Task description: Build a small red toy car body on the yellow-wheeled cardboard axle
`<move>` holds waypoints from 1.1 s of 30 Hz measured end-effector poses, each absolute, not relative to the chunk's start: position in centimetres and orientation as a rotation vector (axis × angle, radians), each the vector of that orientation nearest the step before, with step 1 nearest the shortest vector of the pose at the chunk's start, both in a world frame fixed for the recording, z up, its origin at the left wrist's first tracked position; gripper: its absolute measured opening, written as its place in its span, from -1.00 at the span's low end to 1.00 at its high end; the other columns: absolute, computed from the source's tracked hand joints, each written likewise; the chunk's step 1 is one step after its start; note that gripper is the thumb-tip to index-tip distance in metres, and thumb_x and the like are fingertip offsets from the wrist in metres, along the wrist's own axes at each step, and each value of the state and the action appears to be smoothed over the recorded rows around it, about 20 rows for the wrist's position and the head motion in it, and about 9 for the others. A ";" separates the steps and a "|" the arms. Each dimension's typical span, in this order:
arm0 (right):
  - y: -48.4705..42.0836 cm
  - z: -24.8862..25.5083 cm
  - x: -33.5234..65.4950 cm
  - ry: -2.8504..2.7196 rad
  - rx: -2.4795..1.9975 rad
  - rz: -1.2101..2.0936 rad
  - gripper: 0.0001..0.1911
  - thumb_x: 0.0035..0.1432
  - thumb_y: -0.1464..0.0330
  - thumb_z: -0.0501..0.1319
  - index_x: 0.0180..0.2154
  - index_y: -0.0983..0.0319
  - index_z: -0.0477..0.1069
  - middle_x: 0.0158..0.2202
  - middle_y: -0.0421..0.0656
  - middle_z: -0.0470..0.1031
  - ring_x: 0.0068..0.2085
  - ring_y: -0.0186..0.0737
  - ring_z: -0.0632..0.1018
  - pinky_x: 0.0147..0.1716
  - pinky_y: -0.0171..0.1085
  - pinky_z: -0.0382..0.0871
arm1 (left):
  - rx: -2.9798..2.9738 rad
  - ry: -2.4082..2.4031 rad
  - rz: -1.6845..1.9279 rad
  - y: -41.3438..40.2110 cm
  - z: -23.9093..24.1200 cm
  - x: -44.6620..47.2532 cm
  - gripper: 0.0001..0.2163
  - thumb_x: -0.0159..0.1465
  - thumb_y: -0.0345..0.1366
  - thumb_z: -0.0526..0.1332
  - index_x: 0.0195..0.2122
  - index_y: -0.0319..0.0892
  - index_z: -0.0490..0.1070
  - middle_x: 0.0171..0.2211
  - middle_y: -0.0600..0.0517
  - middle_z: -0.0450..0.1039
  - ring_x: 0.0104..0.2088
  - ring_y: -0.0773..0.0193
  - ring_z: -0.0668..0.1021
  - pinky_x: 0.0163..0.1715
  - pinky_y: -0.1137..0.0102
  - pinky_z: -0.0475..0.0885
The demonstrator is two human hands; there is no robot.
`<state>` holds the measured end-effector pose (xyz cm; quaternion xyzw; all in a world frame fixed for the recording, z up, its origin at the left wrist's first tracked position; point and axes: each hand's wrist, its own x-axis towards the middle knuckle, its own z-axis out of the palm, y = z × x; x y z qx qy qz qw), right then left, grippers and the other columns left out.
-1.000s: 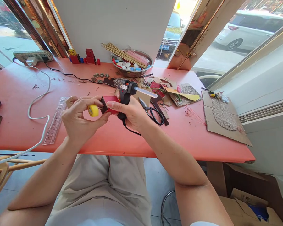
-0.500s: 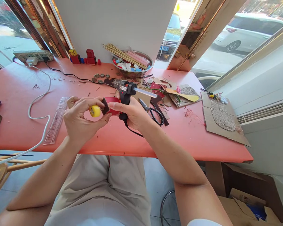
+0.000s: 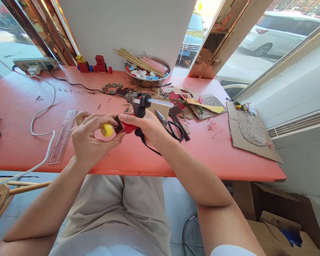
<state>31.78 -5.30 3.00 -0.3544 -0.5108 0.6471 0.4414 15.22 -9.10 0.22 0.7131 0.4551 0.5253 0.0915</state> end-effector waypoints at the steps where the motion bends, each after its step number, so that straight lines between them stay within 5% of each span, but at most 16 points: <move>1: -5.3 3.0 31.7 -1.263 -0.884 1.608 -0.28 -0.45 -0.06 0.65 -0.51 0.13 0.23 -0.55 -0.38 0.17 -0.46 -0.38 0.27 -0.45 -0.30 0.18 | 2.121 1.359 1.561 -9.1 0.1 15.2 -0.91 0.23 -0.12 0.44 -0.35 0.06 0.59 -0.28 0.11 0.74 -0.26 0.10 0.69 0.05 0.08 0.37; 7: -5.4 2.5 31.4 -1.272 -0.906 1.568 -0.26 -0.42 -0.09 0.65 -0.55 0.14 0.21 -0.57 -0.36 0.22 -0.47 -0.38 0.31 -0.47 -0.31 0.20 | 2.124 1.343 1.654 -9.1 -1.2 15.0 -0.86 0.13 -0.17 0.52 -0.34 0.06 0.60 -0.28 0.11 0.74 -0.31 0.15 0.69 -0.01 0.12 0.42; 11: -4.9 1.9 31.4 -1.219 -0.908 1.457 -0.24 -0.45 -0.12 0.66 -0.52 0.14 0.23 -0.50 -0.33 0.34 -0.42 -0.33 0.47 -0.40 -0.30 0.40 | 1.903 1.203 1.779 -9.4 -2.0 14.5 -0.82 0.08 -0.20 0.53 -0.35 0.03 0.58 -0.32 0.10 0.70 -0.27 0.15 0.70 0.01 0.13 0.48; 16: -4.3 1.4 32.0 -1.239 -0.878 1.422 -0.22 -0.44 -0.21 0.63 -0.44 0.13 0.31 -0.35 -0.24 0.49 -0.22 -0.15 0.68 -0.16 -0.14 0.62 | 1.321 1.132 1.764 -8.8 -1.3 13.6 -0.75 -0.07 -0.21 0.53 -0.42 -0.06 0.51 -0.46 0.14 0.58 -0.38 0.25 0.65 -0.29 0.34 0.56; 23: -4.7 0.9 31.8 -1.408 -0.833 1.298 -0.37 -0.31 0.01 0.69 -0.37 0.10 0.39 -0.21 -0.20 0.58 -0.16 -0.13 0.64 -0.02 -0.07 0.59 | 0.988 1.111 1.521 -7.2 -0.5 12.0 -0.57 -0.24 -0.25 0.60 -0.39 -0.07 0.44 -0.55 0.24 0.47 -0.50 0.38 0.56 -0.42 0.46 0.50; 28: -5.0 0.7 31.2 -1.553 -0.803 1.289 -0.33 -0.38 0.07 0.71 -0.21 0.06 0.52 -0.10 -0.10 0.62 0.13 0.09 0.59 0.16 0.05 0.53 | 0.973 1.134 1.379 -6.9 -0.8 10.8 -0.52 -0.17 -0.20 0.59 -0.28 -0.08 0.40 -0.48 0.19 0.53 -0.36 0.24 0.68 -0.28 0.37 0.57; 33: -5.4 0.2 31.1 -1.655 -0.814 1.163 -0.43 -0.24 0.18 0.67 -0.18 0.07 0.51 -0.07 -0.12 0.61 0.05 0.03 0.59 0.17 0.01 0.46 | 0.970 1.138 1.323 -6.9 -1.0 11.1 -0.54 -0.14 -0.15 0.57 -0.27 -0.10 0.42 -0.39 0.09 0.63 -0.29 0.10 0.74 -0.32 0.33 0.59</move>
